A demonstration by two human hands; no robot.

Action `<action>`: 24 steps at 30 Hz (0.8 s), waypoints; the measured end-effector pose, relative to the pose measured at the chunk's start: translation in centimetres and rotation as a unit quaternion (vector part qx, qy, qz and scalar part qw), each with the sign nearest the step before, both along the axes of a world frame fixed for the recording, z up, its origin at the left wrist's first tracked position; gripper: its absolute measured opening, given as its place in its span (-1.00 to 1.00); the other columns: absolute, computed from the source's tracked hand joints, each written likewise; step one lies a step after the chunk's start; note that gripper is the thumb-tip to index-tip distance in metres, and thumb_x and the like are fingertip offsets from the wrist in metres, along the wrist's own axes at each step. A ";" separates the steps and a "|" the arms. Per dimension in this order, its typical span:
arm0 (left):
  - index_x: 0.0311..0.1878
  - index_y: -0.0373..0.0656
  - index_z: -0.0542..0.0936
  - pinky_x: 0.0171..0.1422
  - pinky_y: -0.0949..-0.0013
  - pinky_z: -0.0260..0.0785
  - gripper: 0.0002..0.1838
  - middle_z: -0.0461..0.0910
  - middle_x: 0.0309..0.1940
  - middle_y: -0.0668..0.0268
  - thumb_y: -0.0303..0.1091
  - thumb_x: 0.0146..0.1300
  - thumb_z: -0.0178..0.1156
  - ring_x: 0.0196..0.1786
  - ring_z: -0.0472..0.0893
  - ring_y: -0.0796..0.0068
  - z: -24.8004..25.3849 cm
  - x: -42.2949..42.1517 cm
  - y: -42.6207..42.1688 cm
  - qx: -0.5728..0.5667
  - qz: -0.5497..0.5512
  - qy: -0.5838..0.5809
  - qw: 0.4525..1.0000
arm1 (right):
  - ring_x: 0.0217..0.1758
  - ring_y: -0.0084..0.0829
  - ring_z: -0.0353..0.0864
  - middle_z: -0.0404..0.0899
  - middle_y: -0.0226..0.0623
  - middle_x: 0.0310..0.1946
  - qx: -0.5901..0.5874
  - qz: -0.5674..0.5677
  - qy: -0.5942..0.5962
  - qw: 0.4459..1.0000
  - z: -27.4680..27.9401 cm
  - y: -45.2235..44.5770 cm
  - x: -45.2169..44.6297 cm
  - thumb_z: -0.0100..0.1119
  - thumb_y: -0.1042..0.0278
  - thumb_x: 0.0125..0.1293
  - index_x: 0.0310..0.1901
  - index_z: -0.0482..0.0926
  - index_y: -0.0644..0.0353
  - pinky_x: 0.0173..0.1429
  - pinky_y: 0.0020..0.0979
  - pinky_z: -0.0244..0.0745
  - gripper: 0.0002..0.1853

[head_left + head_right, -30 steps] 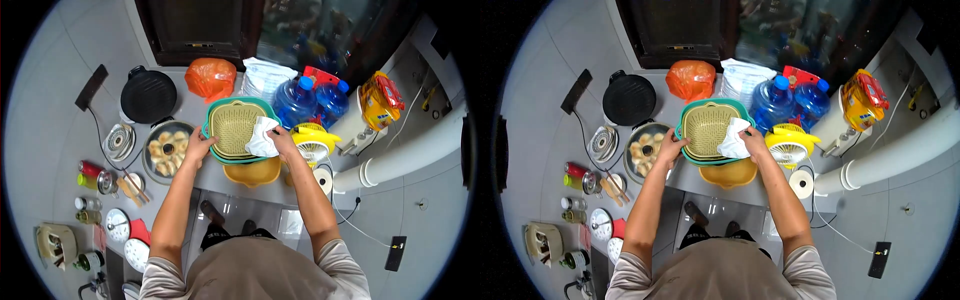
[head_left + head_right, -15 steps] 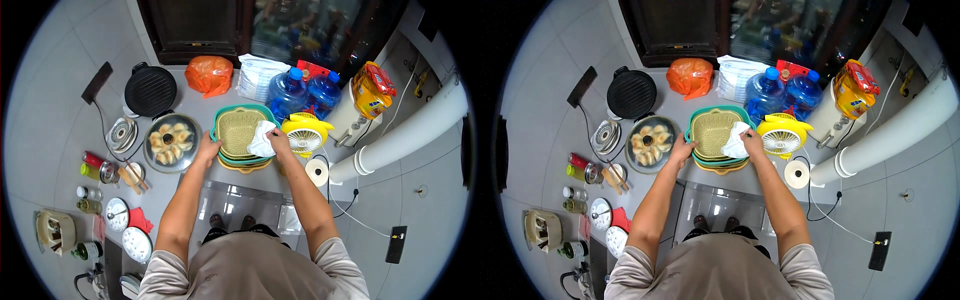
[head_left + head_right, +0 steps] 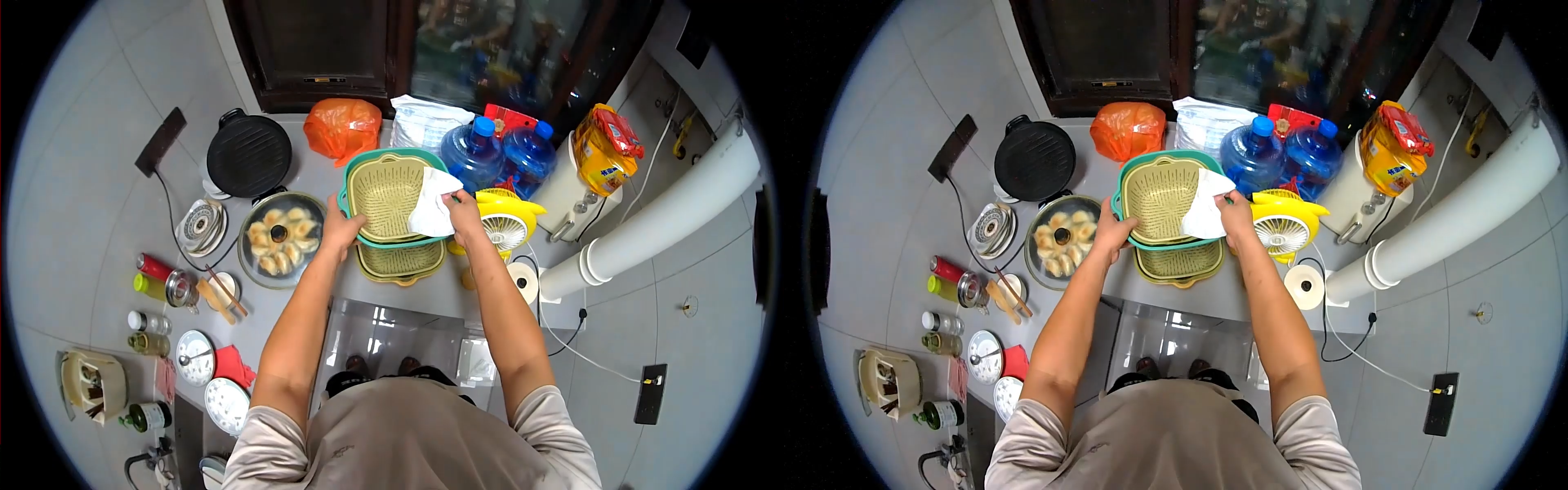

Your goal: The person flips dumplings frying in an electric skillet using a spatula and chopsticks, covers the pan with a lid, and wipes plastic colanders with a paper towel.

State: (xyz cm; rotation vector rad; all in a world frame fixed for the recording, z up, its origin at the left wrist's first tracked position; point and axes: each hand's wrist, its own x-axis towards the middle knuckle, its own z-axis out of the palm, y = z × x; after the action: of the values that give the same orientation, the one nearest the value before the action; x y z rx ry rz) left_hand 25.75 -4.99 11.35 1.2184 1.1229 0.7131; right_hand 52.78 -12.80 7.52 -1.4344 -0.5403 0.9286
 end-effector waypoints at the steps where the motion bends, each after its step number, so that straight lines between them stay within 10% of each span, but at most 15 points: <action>1: 0.55 -0.07 0.23 0.09 0.17 0.65 -0.18 0.63 0.12 0.06 -0.55 0.23 0.30 0.17 0.69 0.14 -0.6 0.0 0.1 0.004 0.031 -0.050 0.998 | -0.02 -0.46 0.68 0.73 -0.29 -0.01 0.024 -0.008 0.024 0.999 0.7 0.3 -0.4 0.19 0.44 0.57 0.13 0.65 0.25 0.12 -0.39 0.56 -0.80; 6: 0.56 -0.11 0.27 0.40 0.18 0.47 -0.20 0.60 0.28 -0.01 -0.55 0.24 0.31 0.31 0.64 0.10 -7.3 -1.5 2.6 0.110 0.098 0.024 0.989 | 0.09 -0.37 0.68 0.70 -0.25 0.06 0.080 -0.069 -0.012 0.994 0.6 0.8 -1.2 0.10 0.47 0.60 0.22 0.57 0.27 0.22 -0.36 0.53 -0.75; 9: 0.57 -0.14 0.27 0.39 0.16 0.47 -0.18 0.60 0.30 0.00 -0.56 0.25 0.35 0.32 0.64 0.09 -8.5 -3.1 2.4 0.105 0.103 0.042 0.988 | 0.05 0.04 0.71 0.71 0.05 0.00 0.060 -0.218 -0.279 0.933 0.0 -0.2 -1.0 0.00 0.52 0.53 0.18 0.54 0.23 0.18 -0.13 0.55 -0.73; 13: 0.56 -0.17 0.28 0.40 0.15 0.47 -0.21 0.61 0.29 -0.03 -0.57 0.26 0.31 0.33 0.63 0.07 -9.1 -3.3 1.4 0.143 0.170 0.070 0.973 | 0.02 0.29 0.67 0.70 0.24 -0.09 -0.012 -0.136 -0.424 0.895 -1.7 -2.0 0.0 0.00 0.57 0.35 0.12 0.60 0.26 0.15 0.02 0.57 -0.66; 24: 0.58 -0.21 0.27 0.38 0.15 0.45 -0.19 0.59 0.30 -0.04 -0.56 0.27 0.34 0.31 0.62 0.07 -7.2 -5.3 -1.0 0.159 0.176 0.138 0.962 | 0.11 0.14 0.76 0.66 0.17 0.12 -0.304 0.069 -0.507 0.804 -6.9 -4.7 -3.2 0.32 0.15 0.37 0.11 0.59 0.30 0.16 0.02 0.69 -0.57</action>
State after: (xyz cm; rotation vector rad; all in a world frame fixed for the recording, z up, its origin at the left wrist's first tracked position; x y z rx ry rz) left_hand 20.44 -6.02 4.13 1.4371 1.5227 1.0469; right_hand 49.55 -17.48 0.60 -2.5115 -1.2132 0.3507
